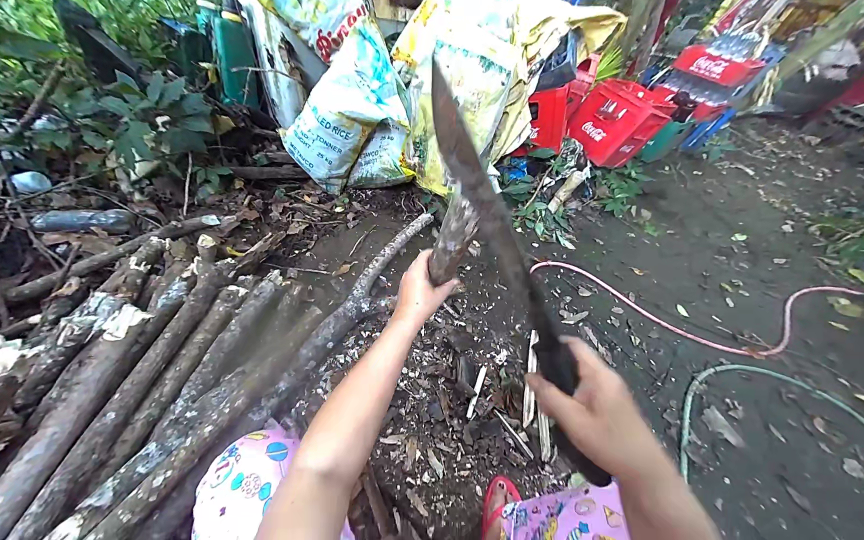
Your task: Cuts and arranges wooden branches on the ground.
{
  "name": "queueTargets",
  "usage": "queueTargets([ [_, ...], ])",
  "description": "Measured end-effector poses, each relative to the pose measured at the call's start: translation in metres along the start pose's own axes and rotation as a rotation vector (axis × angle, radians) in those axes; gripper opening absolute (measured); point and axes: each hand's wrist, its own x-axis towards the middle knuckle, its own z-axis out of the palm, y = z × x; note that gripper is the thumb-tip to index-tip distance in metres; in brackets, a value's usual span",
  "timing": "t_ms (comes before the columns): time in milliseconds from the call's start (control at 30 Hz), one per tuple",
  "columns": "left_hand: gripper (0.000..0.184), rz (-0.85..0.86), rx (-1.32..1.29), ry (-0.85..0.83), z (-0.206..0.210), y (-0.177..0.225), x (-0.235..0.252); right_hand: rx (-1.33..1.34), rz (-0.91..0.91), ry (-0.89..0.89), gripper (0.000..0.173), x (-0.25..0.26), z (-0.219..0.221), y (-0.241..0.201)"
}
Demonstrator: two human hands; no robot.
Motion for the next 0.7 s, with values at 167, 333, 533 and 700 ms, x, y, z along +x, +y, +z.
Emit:
queueTargets([
  [167, 0.06, 0.248, 0.014, 0.143, -0.013, 0.05, 0.012, -0.041, -0.151, 0.094, 0.057, -0.002, -0.032, -0.016],
  [333, 0.084, -0.145, 0.125, -0.123, 0.014, -0.029, 0.0, -0.109, 0.297, -0.187, 0.055, 0.025, 0.017, 0.012],
  [533, 0.063, -0.366, -0.161, -0.245, 0.007, -0.026, -0.07, -0.016, 0.35, -0.121, 0.052, 0.051, 0.043, 0.017],
  [700, 0.055, -0.081, -0.553, -0.454, -0.016, 0.038, -0.131, 0.031, 0.174, -0.074, 0.052, 0.058, 0.074, 0.001],
])
